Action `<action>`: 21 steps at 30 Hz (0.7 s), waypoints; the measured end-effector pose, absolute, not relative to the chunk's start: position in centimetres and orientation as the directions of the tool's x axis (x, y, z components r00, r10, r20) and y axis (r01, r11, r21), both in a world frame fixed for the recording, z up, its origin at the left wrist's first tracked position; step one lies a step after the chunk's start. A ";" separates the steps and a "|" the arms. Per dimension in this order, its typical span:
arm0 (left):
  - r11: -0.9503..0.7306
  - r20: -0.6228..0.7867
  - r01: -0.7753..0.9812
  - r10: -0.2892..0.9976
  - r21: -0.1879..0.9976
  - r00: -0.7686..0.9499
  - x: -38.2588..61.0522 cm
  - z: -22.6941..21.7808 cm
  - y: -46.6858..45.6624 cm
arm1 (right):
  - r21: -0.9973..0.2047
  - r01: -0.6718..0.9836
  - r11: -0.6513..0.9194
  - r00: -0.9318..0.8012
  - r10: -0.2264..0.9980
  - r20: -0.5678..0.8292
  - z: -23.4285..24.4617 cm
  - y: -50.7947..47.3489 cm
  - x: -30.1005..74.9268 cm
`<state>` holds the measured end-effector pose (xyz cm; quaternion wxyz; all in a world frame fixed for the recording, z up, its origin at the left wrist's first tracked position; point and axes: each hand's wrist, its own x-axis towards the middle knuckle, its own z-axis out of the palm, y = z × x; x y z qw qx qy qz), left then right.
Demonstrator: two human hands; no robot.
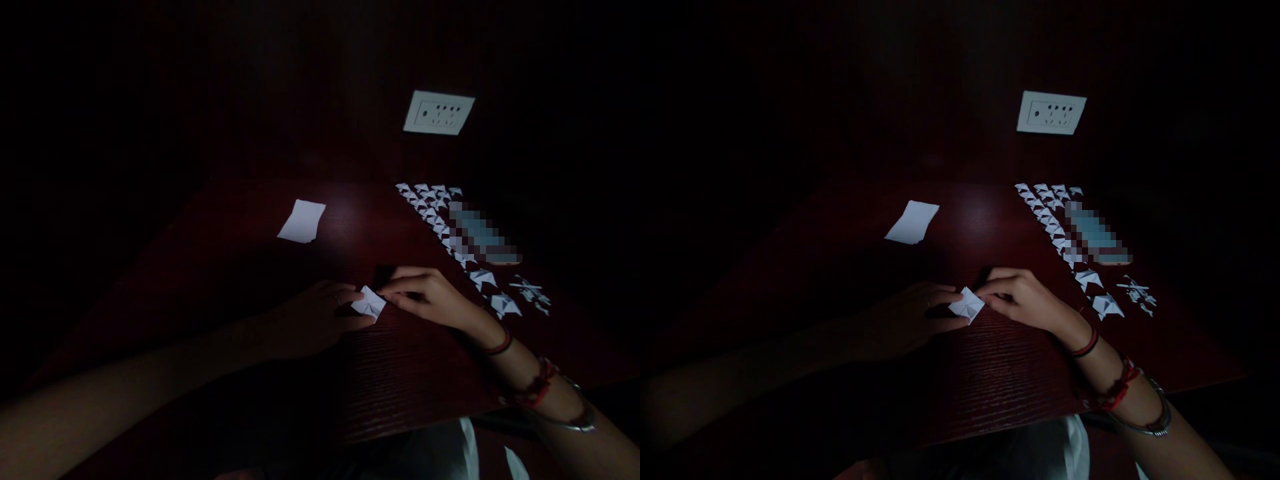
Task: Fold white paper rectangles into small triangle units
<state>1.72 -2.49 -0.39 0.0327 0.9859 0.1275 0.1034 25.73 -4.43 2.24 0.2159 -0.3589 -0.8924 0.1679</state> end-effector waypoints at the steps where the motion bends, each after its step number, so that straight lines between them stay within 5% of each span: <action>1: -0.966 0.197 0.244 0.257 0.087 0.946 1.7 -0.4 -2.5 | -0.468 0.546 0.695 -0.671 0.698 0.252 2.2 -4.4 25.7; 6: -0.968 0.239 0.235 0.249 0.084 0.939 1.8 -0.3 -2.6 | -0.551 0.426 0.718 -0.793 0.589 0.155 2.4 -4.8 25.1; 21: -0.966 0.254 0.246 0.259 0.080 0.932 1.9 -0.4 -2.7 | -0.565 0.428 0.706 -0.799 0.588 0.129 2.7 -5.0 25.2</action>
